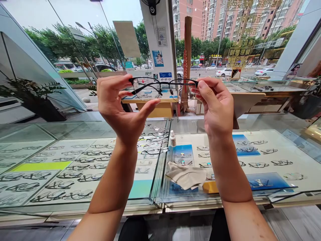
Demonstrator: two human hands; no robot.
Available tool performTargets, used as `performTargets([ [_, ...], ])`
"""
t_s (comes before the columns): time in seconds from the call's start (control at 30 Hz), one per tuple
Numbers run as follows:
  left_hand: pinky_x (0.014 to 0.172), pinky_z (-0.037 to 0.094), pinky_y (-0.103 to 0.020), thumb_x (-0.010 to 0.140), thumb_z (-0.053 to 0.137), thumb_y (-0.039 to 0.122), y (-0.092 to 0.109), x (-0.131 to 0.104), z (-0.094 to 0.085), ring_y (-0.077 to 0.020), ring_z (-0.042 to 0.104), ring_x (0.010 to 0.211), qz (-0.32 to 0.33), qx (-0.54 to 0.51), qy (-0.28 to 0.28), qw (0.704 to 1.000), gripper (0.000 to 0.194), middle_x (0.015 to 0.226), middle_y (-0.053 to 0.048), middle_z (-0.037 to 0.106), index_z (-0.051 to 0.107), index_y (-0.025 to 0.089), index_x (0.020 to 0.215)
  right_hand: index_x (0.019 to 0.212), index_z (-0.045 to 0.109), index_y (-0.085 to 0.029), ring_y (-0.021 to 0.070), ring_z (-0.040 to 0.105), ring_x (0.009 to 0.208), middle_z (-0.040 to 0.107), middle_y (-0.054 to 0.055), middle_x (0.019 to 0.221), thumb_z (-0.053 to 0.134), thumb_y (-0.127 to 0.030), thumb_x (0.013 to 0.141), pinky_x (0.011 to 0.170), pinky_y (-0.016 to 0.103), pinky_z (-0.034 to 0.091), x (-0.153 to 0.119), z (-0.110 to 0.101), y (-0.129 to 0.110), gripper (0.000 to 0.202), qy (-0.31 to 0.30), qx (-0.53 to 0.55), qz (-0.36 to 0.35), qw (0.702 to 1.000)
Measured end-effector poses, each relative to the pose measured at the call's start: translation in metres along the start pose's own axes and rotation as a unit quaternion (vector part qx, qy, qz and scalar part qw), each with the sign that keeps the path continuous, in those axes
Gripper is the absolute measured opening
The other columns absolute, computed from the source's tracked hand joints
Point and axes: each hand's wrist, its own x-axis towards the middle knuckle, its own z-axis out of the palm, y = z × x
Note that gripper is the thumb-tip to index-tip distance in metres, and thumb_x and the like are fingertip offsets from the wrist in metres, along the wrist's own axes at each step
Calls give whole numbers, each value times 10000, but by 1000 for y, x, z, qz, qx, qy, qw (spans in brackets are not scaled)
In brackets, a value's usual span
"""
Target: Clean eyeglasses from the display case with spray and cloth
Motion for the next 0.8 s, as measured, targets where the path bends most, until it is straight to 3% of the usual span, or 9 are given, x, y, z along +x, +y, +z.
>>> performTargets([
  [0.1,1111,558,-481,714,996,581,2,-1,-1,-415,376,1600,-52,-68,-43,995,859,1412,-45,650,610,346,1445,1032,746,-340,243,809,1082,814,-26,1102,825,-522,919,973,440,683,2,-3,5,228,-11,-12,-17,1000],
  [0.33,1007,607,-426,717,982,588,15,-3,4,-370,516,1511,-46,-48,6,998,698,1492,-54,620,681,345,1298,1092,749,-341,225,804,1041,801,-7,1098,776,-518,961,909,416,684,5,-8,18,222,-20,-40,-46,998],
  [0.5,1071,600,-471,729,946,668,11,-2,10,-366,529,1492,-82,-128,-22,988,819,1502,-63,616,620,392,1427,1061,752,-335,207,800,1013,797,-13,1050,793,-534,946,902,386,677,6,-7,20,233,-23,-43,-34,998],
  [0.8,1021,634,-458,680,932,751,-11,11,21,-361,609,1387,-28,-125,1,992,793,1332,-103,644,666,348,1309,1068,726,-324,208,791,1055,769,-4,1068,772,-535,964,947,379,666,3,-2,15,239,-32,-40,-46,998],
])
